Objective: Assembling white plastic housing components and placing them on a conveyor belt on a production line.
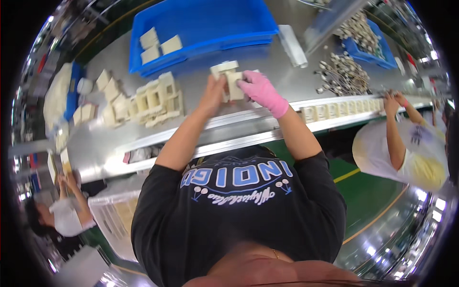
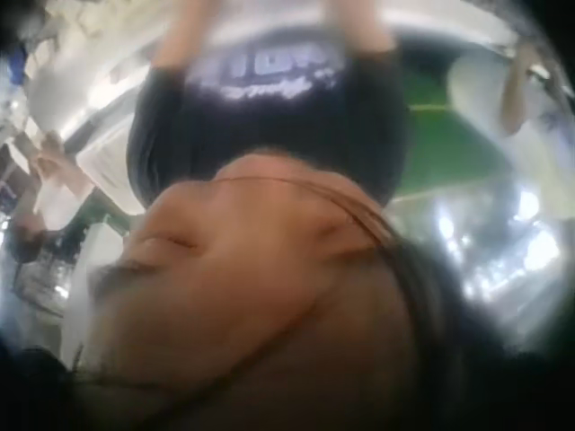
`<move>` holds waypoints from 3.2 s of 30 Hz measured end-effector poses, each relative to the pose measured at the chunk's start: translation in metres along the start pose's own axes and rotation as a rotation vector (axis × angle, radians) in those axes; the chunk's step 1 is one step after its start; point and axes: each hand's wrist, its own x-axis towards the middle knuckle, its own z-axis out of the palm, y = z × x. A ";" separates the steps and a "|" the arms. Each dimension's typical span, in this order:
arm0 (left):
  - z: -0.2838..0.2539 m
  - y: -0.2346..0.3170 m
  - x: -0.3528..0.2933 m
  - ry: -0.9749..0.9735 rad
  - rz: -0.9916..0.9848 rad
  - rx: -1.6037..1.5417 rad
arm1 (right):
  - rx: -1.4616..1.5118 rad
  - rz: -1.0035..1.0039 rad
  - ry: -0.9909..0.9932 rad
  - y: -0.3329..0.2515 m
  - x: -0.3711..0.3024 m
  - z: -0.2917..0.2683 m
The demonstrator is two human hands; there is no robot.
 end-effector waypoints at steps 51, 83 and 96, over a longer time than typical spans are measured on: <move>-0.157 -0.031 0.034 -0.666 0.682 2.116 | -0.799 -0.124 0.165 0.024 -0.017 -0.030; -0.016 -0.012 -0.003 -0.105 0.269 -0.025 | -0.345 -0.490 0.341 0.000 -0.007 0.051; -0.020 -0.007 -0.006 -0.220 0.111 -0.191 | -0.085 -0.287 -0.064 -0.036 -0.019 0.026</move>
